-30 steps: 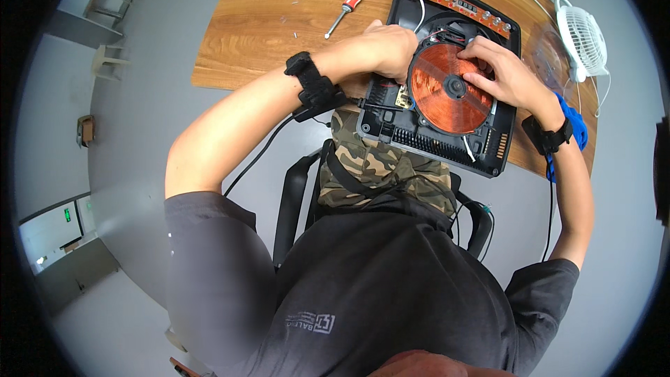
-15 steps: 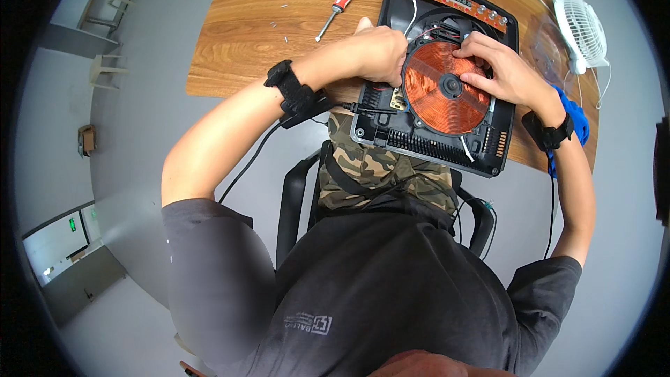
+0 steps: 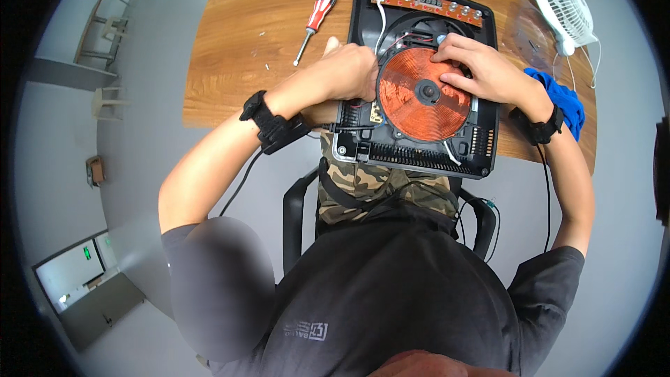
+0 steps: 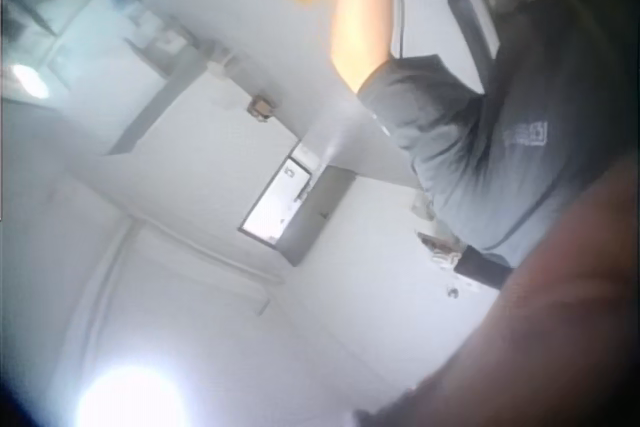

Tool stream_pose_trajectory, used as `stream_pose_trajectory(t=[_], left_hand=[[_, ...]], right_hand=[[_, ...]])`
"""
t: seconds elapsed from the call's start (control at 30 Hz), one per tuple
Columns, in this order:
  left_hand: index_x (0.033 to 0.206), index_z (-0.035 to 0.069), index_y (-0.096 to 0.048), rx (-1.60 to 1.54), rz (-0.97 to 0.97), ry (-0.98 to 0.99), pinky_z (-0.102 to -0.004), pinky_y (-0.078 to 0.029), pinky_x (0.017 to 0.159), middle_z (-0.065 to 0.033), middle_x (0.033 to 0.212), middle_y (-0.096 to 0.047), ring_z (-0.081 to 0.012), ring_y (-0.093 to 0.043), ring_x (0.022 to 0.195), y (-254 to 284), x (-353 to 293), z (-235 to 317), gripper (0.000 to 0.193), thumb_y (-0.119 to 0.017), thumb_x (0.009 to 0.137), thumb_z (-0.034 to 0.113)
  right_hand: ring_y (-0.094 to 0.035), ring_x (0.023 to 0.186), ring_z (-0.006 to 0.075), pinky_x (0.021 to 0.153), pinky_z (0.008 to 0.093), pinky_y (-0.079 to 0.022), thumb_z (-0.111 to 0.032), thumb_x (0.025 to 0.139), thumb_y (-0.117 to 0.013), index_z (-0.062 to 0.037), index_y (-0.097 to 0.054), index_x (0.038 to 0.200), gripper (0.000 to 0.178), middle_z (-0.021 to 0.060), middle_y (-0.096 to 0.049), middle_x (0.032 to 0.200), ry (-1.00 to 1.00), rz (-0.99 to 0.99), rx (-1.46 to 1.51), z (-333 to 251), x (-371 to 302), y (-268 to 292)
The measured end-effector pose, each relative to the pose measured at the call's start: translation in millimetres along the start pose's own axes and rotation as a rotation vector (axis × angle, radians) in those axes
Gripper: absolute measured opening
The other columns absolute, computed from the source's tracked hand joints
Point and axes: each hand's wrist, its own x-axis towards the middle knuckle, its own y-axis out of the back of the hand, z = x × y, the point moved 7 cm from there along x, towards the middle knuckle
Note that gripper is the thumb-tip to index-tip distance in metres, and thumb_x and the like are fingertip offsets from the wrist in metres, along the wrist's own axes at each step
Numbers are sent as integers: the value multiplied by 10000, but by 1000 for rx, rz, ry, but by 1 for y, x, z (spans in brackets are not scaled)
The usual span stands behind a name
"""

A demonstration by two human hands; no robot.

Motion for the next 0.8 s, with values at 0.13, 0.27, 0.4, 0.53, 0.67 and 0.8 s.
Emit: stream_pose_trajectory(t=[0.13, 0.27, 0.4, 0.53, 0.67, 0.8], left_hand=[[832, 77, -778, -68, -119, 4, -379, -536, 722, -93, 795, -764, -241, -738, 790, 12, 0, 5, 193, -891, 724, 189], [917, 8, -764, -153, -113, -30, -335, -566, 723, -98, 814, -754, -199, -718, 772, 41, 4, -6, 276, -905, 758, 184], [927, 0, -767, -124, 34, 25, -338, -576, 754, -111, 846, -768, -201, -730, 787, 96, 12, -41, 284, -894, 770, 200], [912, 58, -780, 75, 211, 201, -387, -579, 767, -145, 857, -763, -285, -740, 823, 128, 10, -106, 174, -831, 765, 134], [907, 96, -784, 194, 128, 389, -407, -579, 818, -138, 878, -765, -315, -735, 893, 115, -1, -168, 117, -791, 793, 124], [906, 77, -779, 196, 166, 436, -412, -580, 832, -160, 894, -767, -328, -738, 896, 110, -9, -187, 162, -801, 826, 215]], right_hand=[[-629, 1107, 347, 956, 425, -525, -126, 944, -702, -3, -646, 1150, 246, 133, -628, 1134, -50, 113, -84, 15, -3, 25], [-650, 998, 318, 885, 406, -542, -95, 939, -702, -18, -648, 1135, 218, 122, -623, 1106, -132, 270, -166, 55, -12, 57], [-642, 1049, 363, 898, 445, -535, -141, 935, -707, -34, -636, 1149, 250, 150, -627, 1101, -266, 269, -140, 86, -21, 71], [-651, 1025, 356, 873, 441, -536, -148, 952, -687, -25, -632, 1147, 237, 149, -623, 1086, -274, 258, -152, 97, -28, 65], [-656, 1004, 348, 861, 435, -538, -152, 963, -676, -21, -628, 1110, 203, 156, -624, 1058, -341, 225, -87, 98, -20, 66], [-661, 968, 349, 834, 446, -540, -162, 969, -663, -18, -633, 1052, 168, 148, -631, 1007, -320, 240, -140, 97, -15, 71]])
